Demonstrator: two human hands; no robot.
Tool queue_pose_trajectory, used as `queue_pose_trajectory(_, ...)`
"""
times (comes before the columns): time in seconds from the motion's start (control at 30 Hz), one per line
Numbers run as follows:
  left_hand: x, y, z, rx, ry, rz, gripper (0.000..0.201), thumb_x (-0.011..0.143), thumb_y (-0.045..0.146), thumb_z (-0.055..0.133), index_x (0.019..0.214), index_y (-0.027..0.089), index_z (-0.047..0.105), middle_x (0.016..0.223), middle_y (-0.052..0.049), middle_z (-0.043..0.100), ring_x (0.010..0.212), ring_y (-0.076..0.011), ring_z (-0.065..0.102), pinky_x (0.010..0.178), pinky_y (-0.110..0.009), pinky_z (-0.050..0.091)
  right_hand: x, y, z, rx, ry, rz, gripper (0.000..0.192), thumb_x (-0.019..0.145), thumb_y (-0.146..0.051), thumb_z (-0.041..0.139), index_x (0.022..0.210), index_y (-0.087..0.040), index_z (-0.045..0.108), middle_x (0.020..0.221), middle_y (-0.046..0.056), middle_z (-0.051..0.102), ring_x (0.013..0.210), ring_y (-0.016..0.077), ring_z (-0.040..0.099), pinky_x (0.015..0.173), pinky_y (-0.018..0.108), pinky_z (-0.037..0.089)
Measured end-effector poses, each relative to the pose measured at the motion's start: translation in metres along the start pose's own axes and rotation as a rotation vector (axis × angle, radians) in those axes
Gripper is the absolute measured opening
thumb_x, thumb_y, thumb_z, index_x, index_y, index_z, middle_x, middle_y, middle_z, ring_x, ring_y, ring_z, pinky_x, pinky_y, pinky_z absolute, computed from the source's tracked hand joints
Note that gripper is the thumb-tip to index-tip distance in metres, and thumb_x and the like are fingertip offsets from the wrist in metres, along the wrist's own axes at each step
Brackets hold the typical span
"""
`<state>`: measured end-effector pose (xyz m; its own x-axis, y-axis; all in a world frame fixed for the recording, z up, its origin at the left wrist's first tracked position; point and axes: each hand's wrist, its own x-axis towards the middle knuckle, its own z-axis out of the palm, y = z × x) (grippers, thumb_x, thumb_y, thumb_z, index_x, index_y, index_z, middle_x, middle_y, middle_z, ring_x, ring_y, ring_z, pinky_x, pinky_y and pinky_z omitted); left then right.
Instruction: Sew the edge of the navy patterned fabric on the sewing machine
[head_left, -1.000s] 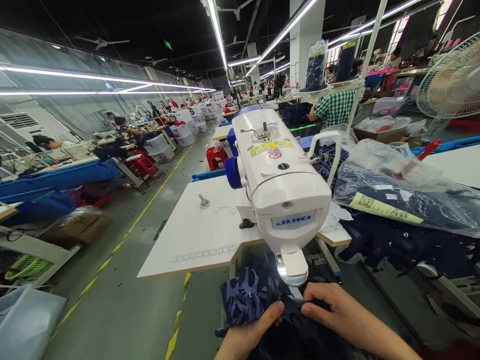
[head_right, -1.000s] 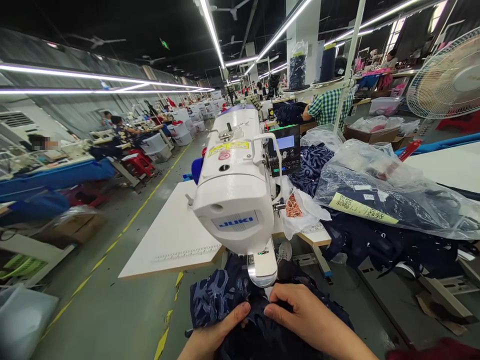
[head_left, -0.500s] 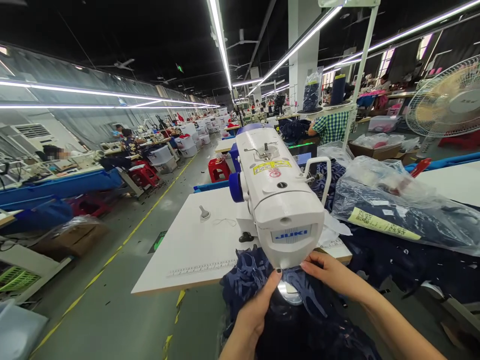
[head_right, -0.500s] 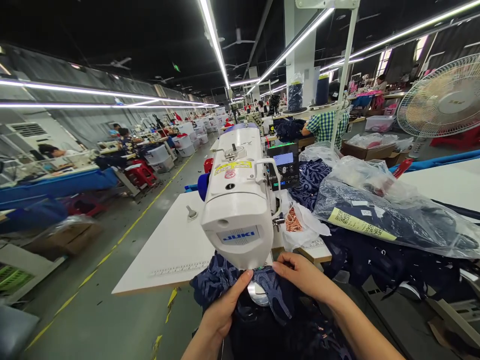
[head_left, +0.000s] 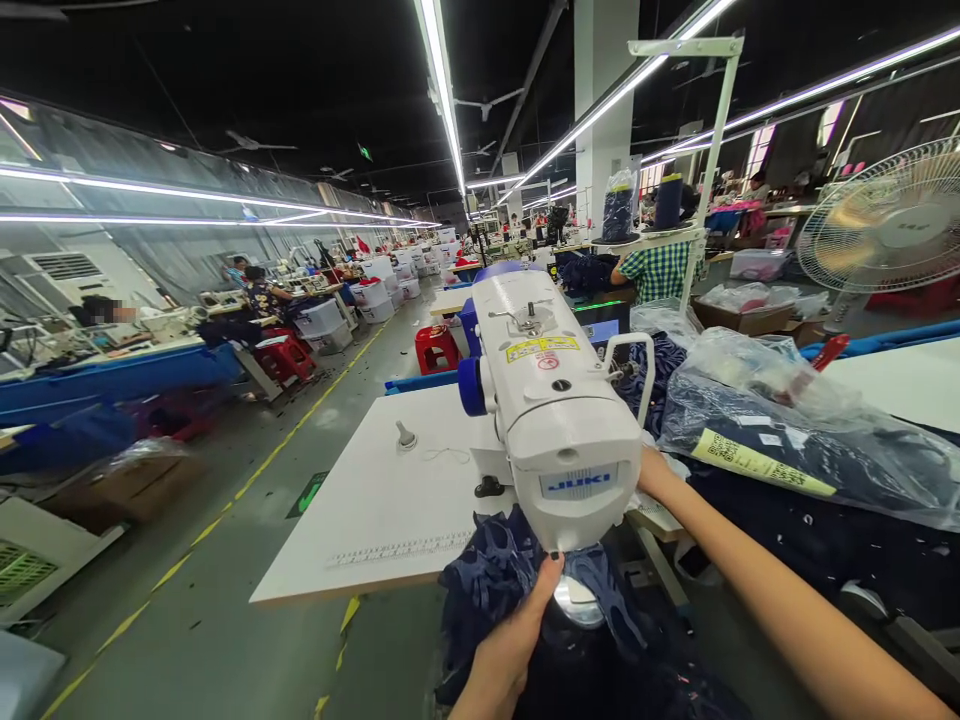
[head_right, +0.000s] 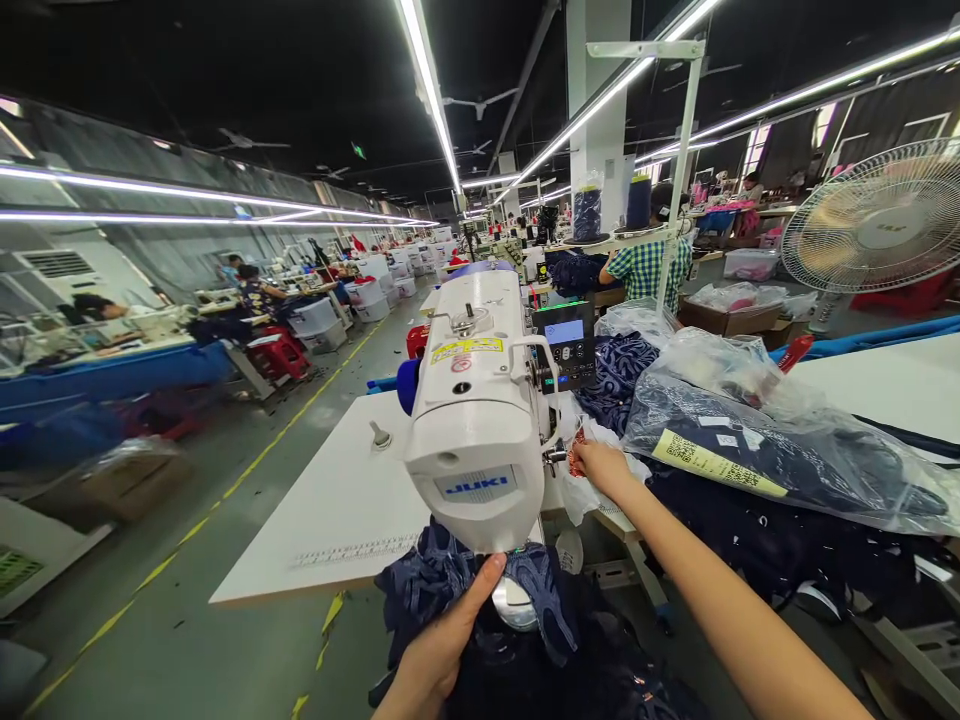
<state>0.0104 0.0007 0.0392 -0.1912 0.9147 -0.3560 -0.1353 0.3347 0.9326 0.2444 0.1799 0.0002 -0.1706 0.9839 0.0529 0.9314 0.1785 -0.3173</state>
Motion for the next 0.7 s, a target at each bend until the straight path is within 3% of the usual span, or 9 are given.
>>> queue_pose_trajectory(0.2,-0.006,0.006,0.002,0.064,0.006,0.02,0.068,0.068,0.044,0.069,0.125,0.012,0.052,0.14,-0.011,0.048,0.132,-0.0228,0.041,0.118,-0.035,0.021,-0.005,0.005,-0.004,0.031,0.066,0.018,0.026,0.092,-0.029,0.055,0.115,-0.018,0.057,0.117,0.007,0.059,0.097,0.0206,0.061,0.082,0.041,0.052)
queue_pose_trajectory(0.37,-0.007,0.008,0.004,0.121,0.017,0.022,0.062,0.069,0.045,0.067,0.12,0.011,0.057,0.139,-0.012,0.049,0.132,-0.024,0.04,0.118,-0.036,0.014,-0.011,0.007,-0.011,0.187,0.153,-0.025,0.02,0.092,-0.027,0.054,0.109,-0.016,0.061,0.112,0.007,0.063,0.098,0.0209,0.062,0.087,0.042,0.049)
queue_pose_trajectory(0.47,-0.007,0.008,0.004,0.086,0.005,0.033,0.064,0.069,0.044,0.068,0.12,0.01,0.056,0.139,-0.013,0.049,0.131,-0.0235,0.041,0.116,-0.034,0.022,-0.014,0.006,-0.017,0.316,0.207,-0.04,0.021,0.089,-0.019,0.051,0.103,-0.016,0.065,0.104,0.01,0.068,0.1,0.0254,0.062,0.089,0.041,0.046)
queue_pose_trajectory(0.57,-0.006,0.006,0.003,0.115,0.027,0.04,0.068,0.067,0.048,0.069,0.122,0.011,0.054,0.14,-0.012,0.048,0.131,-0.0241,0.042,0.114,-0.033,0.028,-0.022,0.002,-0.025,0.468,0.232,-0.028,0.023,0.086,-0.022,0.048,0.097,-0.017,0.068,0.091,0.012,0.07,0.094,0.0288,0.063,0.081,0.039,0.047)
queue_pose_trajectory(0.7,-0.003,0.001,0.002,0.143,0.015,0.02,0.063,0.068,0.05,0.067,0.12,0.014,0.058,0.129,-0.011,0.059,0.127,-0.0265,0.047,0.113,-0.036,0.03,-0.053,-0.018,-0.034,0.716,0.142,-0.049,0.028,0.085,-0.039,0.05,0.088,-0.017,0.067,0.074,0.006,0.069,0.068,0.0218,0.063,0.06,0.031,0.05)
